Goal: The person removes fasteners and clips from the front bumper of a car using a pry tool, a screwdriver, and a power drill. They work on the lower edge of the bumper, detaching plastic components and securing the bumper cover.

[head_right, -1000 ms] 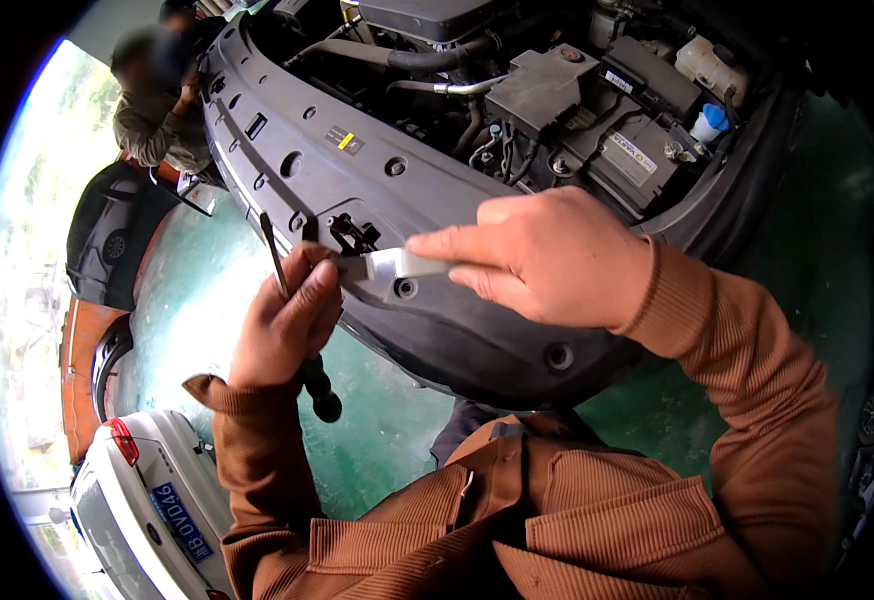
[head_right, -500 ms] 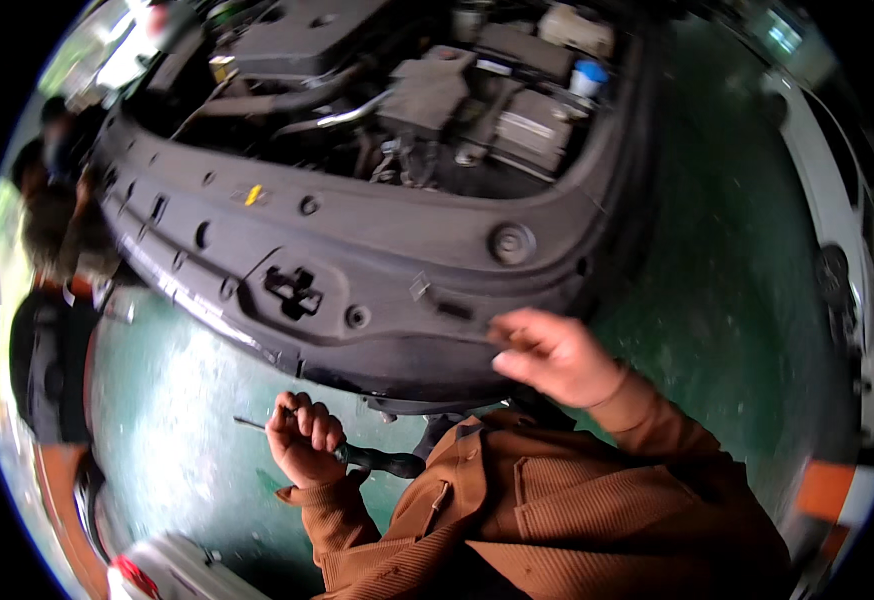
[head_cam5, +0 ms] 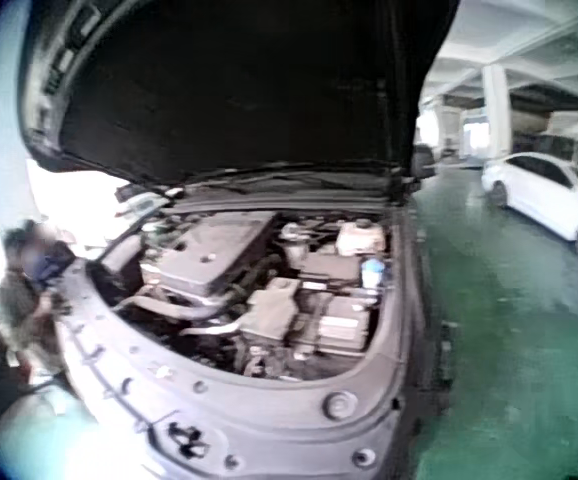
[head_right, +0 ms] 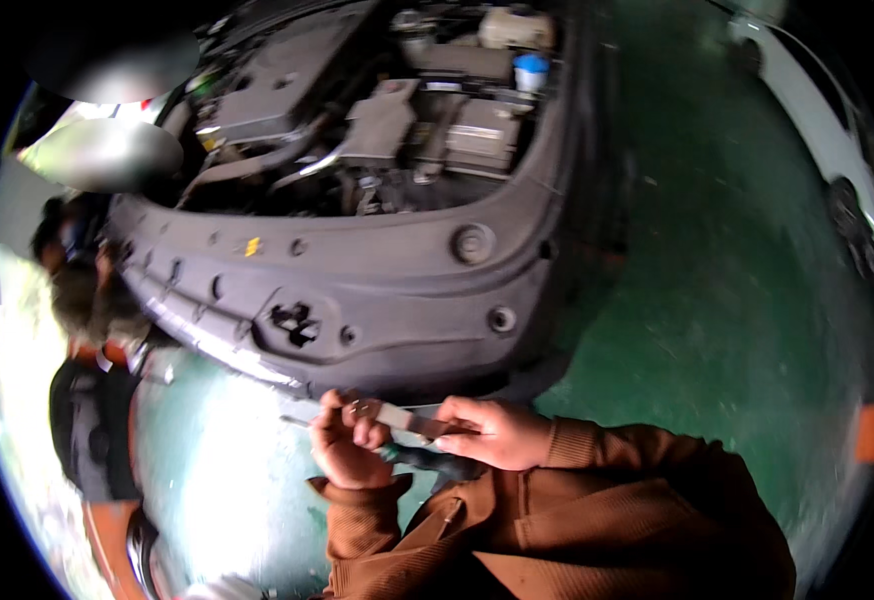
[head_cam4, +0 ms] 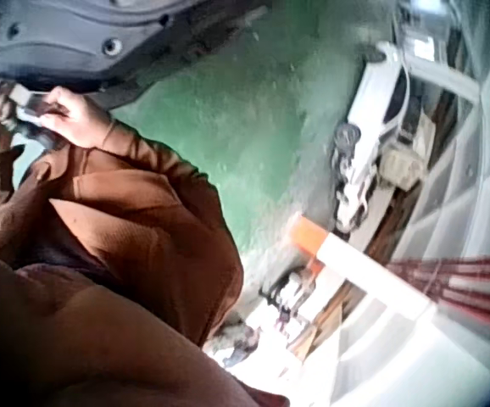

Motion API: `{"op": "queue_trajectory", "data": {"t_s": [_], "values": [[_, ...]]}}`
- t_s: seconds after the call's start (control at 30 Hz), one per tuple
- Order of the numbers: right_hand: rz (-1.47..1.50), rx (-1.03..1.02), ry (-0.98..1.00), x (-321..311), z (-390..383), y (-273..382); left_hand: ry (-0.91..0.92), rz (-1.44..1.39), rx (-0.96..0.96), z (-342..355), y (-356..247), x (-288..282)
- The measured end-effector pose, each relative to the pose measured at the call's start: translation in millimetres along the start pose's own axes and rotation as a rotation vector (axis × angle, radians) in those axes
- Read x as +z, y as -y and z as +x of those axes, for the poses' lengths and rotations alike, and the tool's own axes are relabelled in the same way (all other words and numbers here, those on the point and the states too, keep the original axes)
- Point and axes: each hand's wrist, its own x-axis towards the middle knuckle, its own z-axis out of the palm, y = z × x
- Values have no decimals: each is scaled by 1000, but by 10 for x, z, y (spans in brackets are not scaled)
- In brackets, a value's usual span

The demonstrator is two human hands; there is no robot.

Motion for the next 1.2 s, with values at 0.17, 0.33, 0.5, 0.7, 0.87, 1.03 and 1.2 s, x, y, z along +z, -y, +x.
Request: {"op": "queue_trajectory", "data": {"t_s": [0.17,0.33,0.5,0.7,0.87,1.03,1.2], "values": [[240,13,120,31,-86,88,-39,70,-17,-250,295,265],[142,44,274,34,-121,62,-171,135,107,-478,387,177],[185,85,298,58,-124,297,-215,146,116,-605,338,316],[-39,-6,195,135,-33,166,-286,176,100,-540,218,181],[-142,-184,-191,260,77,-106,-101,89,52,-494,-101,86],[-33,-364,-1039,-238,37,13,-144,133,62,-505,-476,-287],[-404,-109,-1411,-735,-283,13,-91,146,-88,-342,-513,-611]]}}
